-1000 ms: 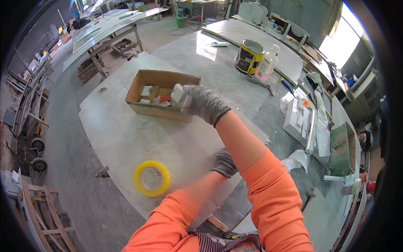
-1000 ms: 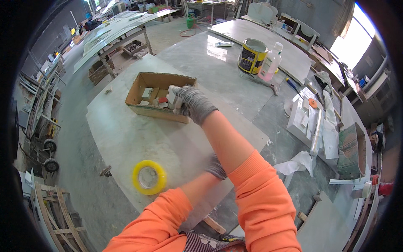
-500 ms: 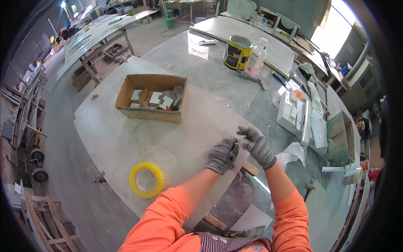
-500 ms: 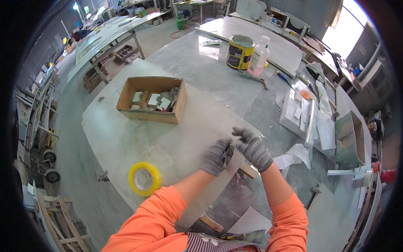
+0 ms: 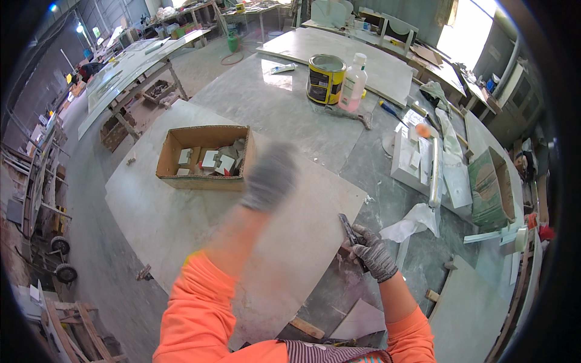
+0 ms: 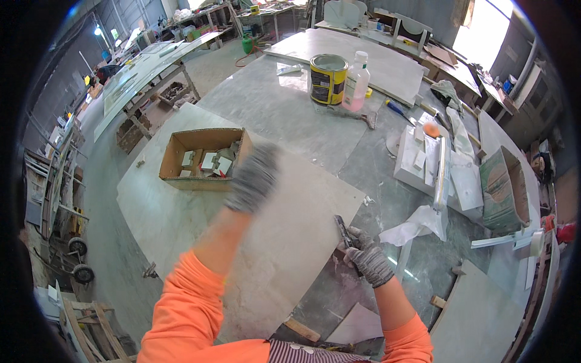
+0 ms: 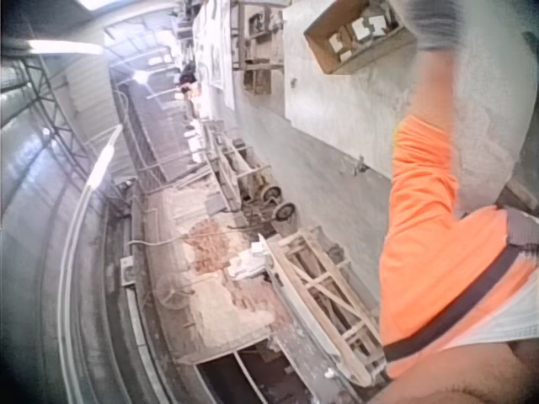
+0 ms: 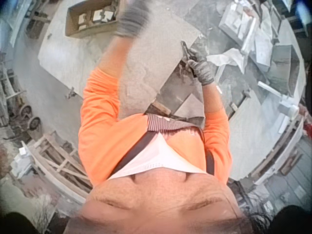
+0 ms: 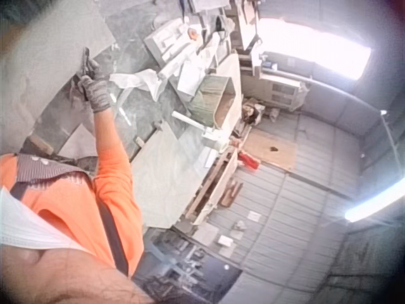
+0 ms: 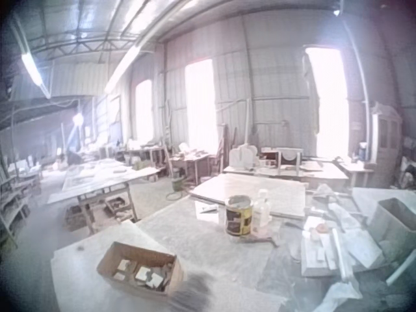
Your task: The person handles large glass panels on a workbench, using a utility knife to trim or score edges and applying tape to secure pieces. They move panels between positions, align them with wooden supports, and use a putty knife to adjust or clean edges.
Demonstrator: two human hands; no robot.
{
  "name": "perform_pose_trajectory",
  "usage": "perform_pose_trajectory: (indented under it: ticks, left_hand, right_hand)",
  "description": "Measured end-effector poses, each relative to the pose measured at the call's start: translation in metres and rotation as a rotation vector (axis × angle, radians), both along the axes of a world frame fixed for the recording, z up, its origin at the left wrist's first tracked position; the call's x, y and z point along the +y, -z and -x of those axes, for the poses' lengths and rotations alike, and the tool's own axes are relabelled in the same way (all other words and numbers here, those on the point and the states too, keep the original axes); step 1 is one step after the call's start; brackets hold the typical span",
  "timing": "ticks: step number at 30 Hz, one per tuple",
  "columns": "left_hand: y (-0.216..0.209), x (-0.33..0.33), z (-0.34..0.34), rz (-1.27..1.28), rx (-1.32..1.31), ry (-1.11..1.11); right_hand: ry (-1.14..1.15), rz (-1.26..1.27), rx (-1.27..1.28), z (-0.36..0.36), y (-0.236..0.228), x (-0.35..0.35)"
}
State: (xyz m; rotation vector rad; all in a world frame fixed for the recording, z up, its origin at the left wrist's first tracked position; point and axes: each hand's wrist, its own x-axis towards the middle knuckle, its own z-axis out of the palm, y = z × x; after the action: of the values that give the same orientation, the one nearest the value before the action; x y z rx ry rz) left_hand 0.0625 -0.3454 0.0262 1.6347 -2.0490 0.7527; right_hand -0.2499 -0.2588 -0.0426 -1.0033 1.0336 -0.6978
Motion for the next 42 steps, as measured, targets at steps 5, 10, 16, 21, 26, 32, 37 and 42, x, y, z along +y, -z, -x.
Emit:
perform_pose_trajectory:
  ticks: [5, 10, 16, 21, 26, 32, 37, 42]
  left_hand:
    - [-0.009, -0.054, -0.116, -0.653, 0.453, -0.610]
    - [0.011, -0.055, -0.137, -0.489, 0.579, -0.347]
    - [-0.022, -0.038, -0.170, -0.351, 0.969, -0.271]
    - [0.006, -0.065, -0.144, -0.673, 0.483, -0.461]
    - [0.003, -0.062, -0.142, -0.426, 0.686, -0.339]
    - [-0.081, 0.016, -0.158, 0.093, 0.720, -0.095]
    - [-0.120, 0.077, -0.131, -0.175, 1.062, -0.094]
    - [-0.084, 0.082, -0.081, -0.609, 0.257, 0.166]
  right_hand:
    - [-0.023, -0.011, 0.168, -0.005, -0.006, 0.013]
    - [0.091, 0.011, 0.057, -0.006, -0.011, 0.020]
    - [0.251, -0.033, 0.074, 0.003, 0.002, 0.028]
    - [0.266, 0.052, 0.088, 0.001, 0.014, 0.025]
    - [0.326, -0.007, 0.064, 0.008, 0.020, 0.025]
    - [0.369, -0.022, -0.078, 0.013, 0.028, 0.023]
    - [0.371, -0.064, -0.119, 0.013, 0.029, 0.022]
    - [0.369, -0.091, -0.104, 0.010, 0.023, 0.021]
